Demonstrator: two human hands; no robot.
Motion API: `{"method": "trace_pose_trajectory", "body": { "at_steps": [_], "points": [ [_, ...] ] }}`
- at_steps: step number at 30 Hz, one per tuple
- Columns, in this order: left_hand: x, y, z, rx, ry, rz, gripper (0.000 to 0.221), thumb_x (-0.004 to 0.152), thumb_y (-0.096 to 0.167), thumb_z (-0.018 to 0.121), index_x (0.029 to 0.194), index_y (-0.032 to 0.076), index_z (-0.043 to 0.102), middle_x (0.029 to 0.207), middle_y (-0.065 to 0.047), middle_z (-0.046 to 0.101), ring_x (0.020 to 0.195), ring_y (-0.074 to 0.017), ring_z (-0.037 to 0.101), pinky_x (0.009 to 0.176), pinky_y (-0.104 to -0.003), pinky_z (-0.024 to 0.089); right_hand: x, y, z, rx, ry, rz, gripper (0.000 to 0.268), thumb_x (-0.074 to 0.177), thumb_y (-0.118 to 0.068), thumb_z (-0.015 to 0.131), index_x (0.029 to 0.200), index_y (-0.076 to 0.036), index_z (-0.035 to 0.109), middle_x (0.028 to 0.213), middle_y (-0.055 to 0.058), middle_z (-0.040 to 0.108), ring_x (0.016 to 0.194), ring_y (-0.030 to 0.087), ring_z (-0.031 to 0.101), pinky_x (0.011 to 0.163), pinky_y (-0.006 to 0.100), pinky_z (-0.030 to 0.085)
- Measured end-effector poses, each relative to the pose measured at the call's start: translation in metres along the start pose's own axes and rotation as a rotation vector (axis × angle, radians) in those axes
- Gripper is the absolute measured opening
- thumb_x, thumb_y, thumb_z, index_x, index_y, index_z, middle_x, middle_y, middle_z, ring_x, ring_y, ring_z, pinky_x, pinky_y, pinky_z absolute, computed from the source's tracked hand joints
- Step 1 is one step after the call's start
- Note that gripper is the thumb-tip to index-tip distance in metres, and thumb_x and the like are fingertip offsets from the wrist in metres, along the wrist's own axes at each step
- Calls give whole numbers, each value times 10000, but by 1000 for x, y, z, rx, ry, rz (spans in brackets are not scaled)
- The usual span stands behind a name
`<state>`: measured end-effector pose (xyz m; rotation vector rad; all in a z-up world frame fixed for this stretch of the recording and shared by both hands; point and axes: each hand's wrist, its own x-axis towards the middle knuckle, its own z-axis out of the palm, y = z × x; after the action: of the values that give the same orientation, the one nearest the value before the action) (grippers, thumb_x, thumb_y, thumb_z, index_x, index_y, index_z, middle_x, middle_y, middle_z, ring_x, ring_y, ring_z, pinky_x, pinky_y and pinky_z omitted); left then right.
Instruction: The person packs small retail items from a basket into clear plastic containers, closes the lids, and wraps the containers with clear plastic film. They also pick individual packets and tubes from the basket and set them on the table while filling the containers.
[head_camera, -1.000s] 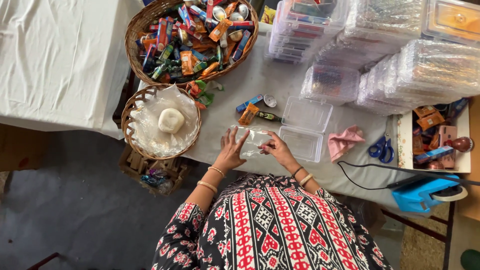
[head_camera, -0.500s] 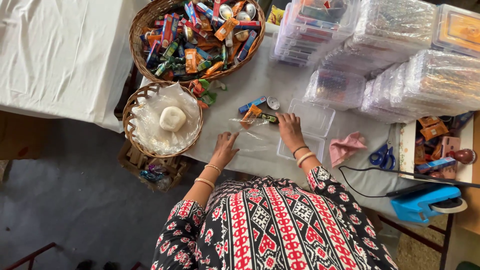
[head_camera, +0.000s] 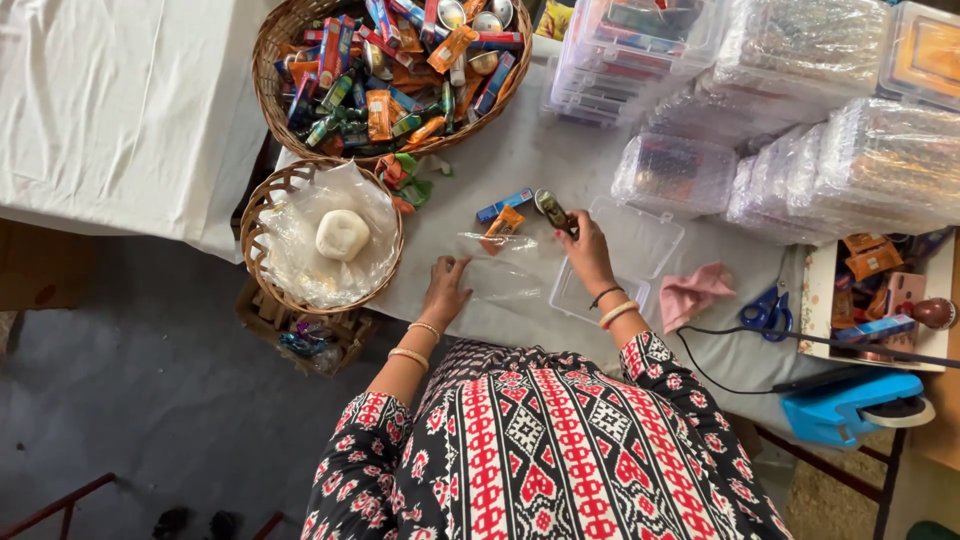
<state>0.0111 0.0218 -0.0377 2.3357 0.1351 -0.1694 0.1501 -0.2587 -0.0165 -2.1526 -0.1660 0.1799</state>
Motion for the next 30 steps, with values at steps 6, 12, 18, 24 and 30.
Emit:
{"method": "trace_pose_trajectory", "body": {
  "at_steps": [6,12,18,24,30],
  "points": [
    [3,-4,2,-36,19,14,779,727,27,838,1418,193,518,1318,-164,479,1258,-386,492,1066,-447,454,-32,-8,-19,-204,32,-34,364,883,-203,789,1185,-77,629,984,90,714,971,292,626,862,428,521],
    [5,-11,9,-36,16,-8,799,708,35,849,1417,199,519,1334,-163,466,1265,-393,484,1066,-446,452,-73,-16,-37,-408,-40,-31,313,826,-235,806,1101,-123,706,1040,68,714,1013,308,599,837,427,522],
    [6,-13,9,-26,6,2,813,711,34,852,1429,201,508,1348,-158,465,1271,-395,481,1071,-452,451,-70,-10,-26,-326,-130,-78,321,811,-223,804,1103,-111,730,1000,71,710,976,311,590,904,414,499],
    [4,-14,8,-48,15,27,823,705,24,853,1427,205,502,1356,-151,468,1280,-395,476,1087,-454,444,-60,-3,-26,-324,-252,-135,319,811,-204,804,1108,-103,749,1031,96,708,978,328,573,912,421,481],
    [3,-12,6,-56,-8,11,819,721,19,840,1435,222,497,1381,-138,467,1276,-384,478,1077,-450,447,-61,-6,-28,-330,-228,-148,300,819,-188,787,1105,-100,755,1044,109,705,1029,330,584,945,425,482]
  ]
}}
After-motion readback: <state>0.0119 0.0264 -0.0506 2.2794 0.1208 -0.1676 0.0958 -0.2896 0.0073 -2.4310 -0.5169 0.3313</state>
